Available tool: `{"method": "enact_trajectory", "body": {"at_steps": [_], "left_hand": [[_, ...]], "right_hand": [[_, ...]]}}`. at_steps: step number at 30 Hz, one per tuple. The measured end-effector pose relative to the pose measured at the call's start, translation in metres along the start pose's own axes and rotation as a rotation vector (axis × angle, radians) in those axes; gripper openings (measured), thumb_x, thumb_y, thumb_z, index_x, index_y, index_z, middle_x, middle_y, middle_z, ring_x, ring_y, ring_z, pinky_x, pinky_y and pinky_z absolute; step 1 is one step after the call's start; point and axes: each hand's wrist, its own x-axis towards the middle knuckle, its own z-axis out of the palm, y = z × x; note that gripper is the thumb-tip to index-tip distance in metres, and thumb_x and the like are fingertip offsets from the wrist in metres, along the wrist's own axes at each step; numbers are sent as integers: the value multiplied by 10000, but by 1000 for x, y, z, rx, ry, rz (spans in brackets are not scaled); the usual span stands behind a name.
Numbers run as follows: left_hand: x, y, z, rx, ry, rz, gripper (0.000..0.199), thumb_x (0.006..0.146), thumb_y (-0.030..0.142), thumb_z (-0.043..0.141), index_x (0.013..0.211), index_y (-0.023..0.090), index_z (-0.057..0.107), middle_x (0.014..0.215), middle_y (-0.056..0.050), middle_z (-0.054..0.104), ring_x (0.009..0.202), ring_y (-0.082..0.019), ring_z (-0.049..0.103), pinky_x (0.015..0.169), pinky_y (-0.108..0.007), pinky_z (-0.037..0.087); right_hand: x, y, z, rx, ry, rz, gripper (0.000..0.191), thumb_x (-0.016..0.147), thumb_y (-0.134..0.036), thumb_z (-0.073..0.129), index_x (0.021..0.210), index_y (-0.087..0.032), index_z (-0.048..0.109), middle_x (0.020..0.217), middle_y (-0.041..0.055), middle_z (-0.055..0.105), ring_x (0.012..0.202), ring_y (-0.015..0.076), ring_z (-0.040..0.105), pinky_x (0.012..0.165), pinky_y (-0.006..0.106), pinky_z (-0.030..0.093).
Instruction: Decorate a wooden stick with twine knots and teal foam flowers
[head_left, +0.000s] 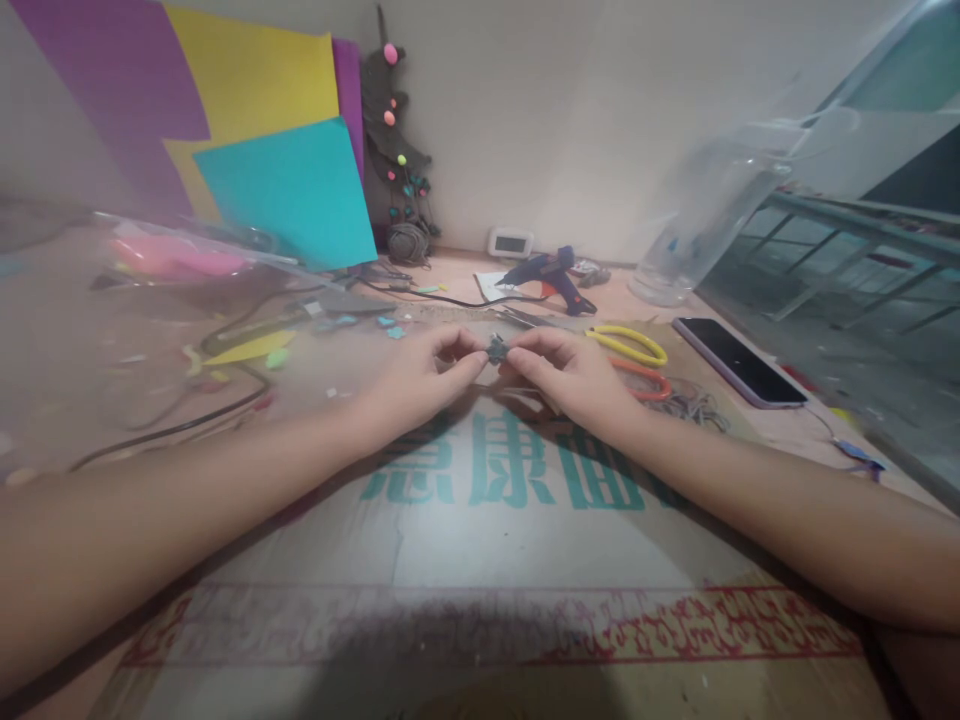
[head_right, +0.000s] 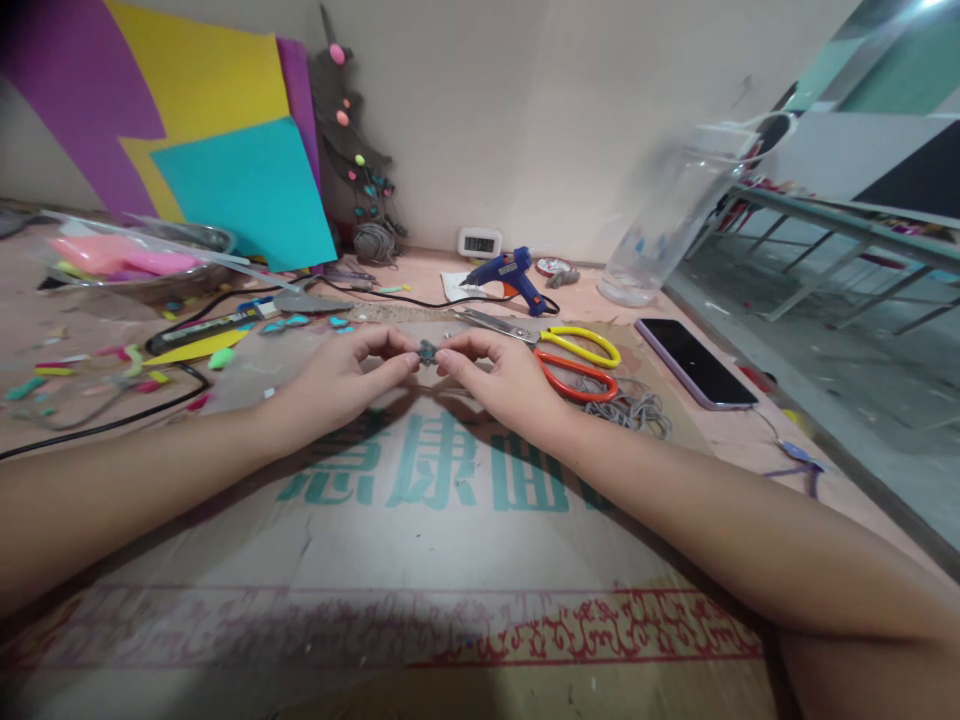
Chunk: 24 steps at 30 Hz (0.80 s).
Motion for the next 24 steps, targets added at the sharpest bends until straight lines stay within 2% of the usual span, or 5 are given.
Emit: {"method": "enact_trajectory", "body": {"at_steps": [5, 9, 14, 22, 24], "left_hand": [[0, -1, 0, -16, -19, -10, 118, 859, 298, 578, 852, 206, 651, 867, -20, 714, 860, -197, 643, 793, -306, 486], [0, -1, 1, -45, -20, -27, 189, 856, 334, 598, 960, 196, 677, 981, -44, 737, 926, -207, 661, 843, -321, 497], [-1, 1, 1, -7, -35, -20, 179, 866, 359, 600, 873, 190, 660, 887, -30, 723, 848, -196, 646, 795, -315, 491], [-1, 2, -1, 34, -27, -8, 148, 862, 321, 579, 788, 198, 615, 803, -13, 694, 791, -184, 627, 734, -293, 470], [-1, 2, -1, 47, -27, 0, 158, 863, 328, 575, 786, 196, 618, 799, -12, 696, 792, -186, 628, 731, -289, 474]], "right_hand": [[-1, -5, 0, -87, 0, 19, 232, 900, -369, 615, 763, -187, 652, 714, -1, 677, 649, 130, 598, 596, 258, 442], [-2, -7, 1, -148, 16, -15, 187, 891, -326, 613, 770, -190, 656, 713, -5, 678, 664, 138, 600, 609, 259, 435], [-3, -7, 2, -236, -24, -103, 148, 881, -278, 610, 798, -183, 687, 720, -4, 692, 666, 138, 590, 633, 257, 432], [-3, -6, 1, -229, -66, -119, 255, 936, -361, 562, 820, -180, 699, 761, 13, 704, 722, 156, 621, 681, 270, 452], [-3, -5, 2, -223, -60, -113, 219, 920, -349, 586, 843, -184, 708, 790, 15, 720, 745, 165, 635, 701, 279, 461]]}}
